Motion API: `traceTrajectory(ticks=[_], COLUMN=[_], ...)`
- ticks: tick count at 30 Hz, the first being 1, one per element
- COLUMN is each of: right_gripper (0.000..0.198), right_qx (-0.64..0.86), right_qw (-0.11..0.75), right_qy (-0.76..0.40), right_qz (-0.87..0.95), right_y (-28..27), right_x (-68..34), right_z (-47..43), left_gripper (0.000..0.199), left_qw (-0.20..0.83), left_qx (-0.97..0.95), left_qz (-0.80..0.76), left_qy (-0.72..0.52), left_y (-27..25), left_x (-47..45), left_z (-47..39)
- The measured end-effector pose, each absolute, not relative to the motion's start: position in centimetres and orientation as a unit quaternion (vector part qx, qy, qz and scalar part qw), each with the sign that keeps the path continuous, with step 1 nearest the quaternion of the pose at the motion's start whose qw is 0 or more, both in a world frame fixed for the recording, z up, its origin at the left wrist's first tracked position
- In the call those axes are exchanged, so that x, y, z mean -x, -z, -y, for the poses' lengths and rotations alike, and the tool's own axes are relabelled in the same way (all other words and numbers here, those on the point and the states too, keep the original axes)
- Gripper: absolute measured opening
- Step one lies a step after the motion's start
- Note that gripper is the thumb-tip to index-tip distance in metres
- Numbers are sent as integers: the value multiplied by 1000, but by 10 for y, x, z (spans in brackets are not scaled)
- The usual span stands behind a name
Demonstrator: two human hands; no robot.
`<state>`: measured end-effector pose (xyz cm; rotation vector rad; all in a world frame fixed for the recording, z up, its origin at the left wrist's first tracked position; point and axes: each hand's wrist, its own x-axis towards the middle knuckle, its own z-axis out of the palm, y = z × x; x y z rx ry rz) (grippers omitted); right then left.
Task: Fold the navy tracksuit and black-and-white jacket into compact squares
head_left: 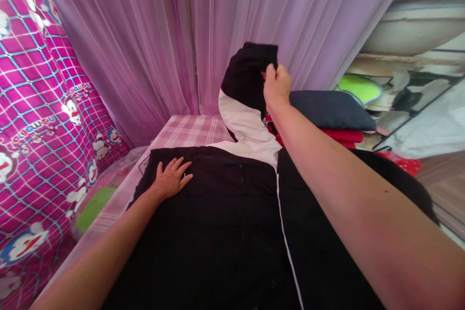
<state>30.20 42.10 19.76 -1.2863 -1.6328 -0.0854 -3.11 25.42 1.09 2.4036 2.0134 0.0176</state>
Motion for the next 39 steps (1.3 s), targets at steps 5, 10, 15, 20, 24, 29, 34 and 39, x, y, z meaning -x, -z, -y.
traceTrajectory(ticks=[5, 10, 15, 20, 24, 29, 34, 39], right_gripper=[53, 50, 72, 42, 36, 46, 44, 43], right_qx=[484, 472, 558, 679, 704, 741, 756, 744], right_qw=[543, 443, 183, 45, -13, -24, -43, -1], right_qy=[121, 198, 11, 14, -18, -40, -27, 84], right_qz=[676, 736, 809, 733, 709, 670, 653, 663], right_y=[-241, -240, -182, -122, -97, -83, -77, -69], right_x=[-284, -259, -288, -338, -342, -326, -320, -321], right_z=[-379, -367, -394, -371, -337, -322, -322, -315], left_gripper=[54, 55, 54, 55, 54, 53, 54, 54], left_qw=[0, 9, -3, -9, -9, -11, -7, -9], left_qx=[-765, -764, -764, -768, -766, -764, -763, -765], left_qz=[-644, -646, -644, -640, -642, -645, -646, -644], left_qy=[-6, -11, -25, -27, -25, -12, -9, -16], left_y=[-10, -11, -8, -6, -7, -9, -10, -9], left_x=[31, 32, 33, 33, 33, 32, 32, 32], left_z=[-254, -254, -254, -255, -255, -255, -255, -254])
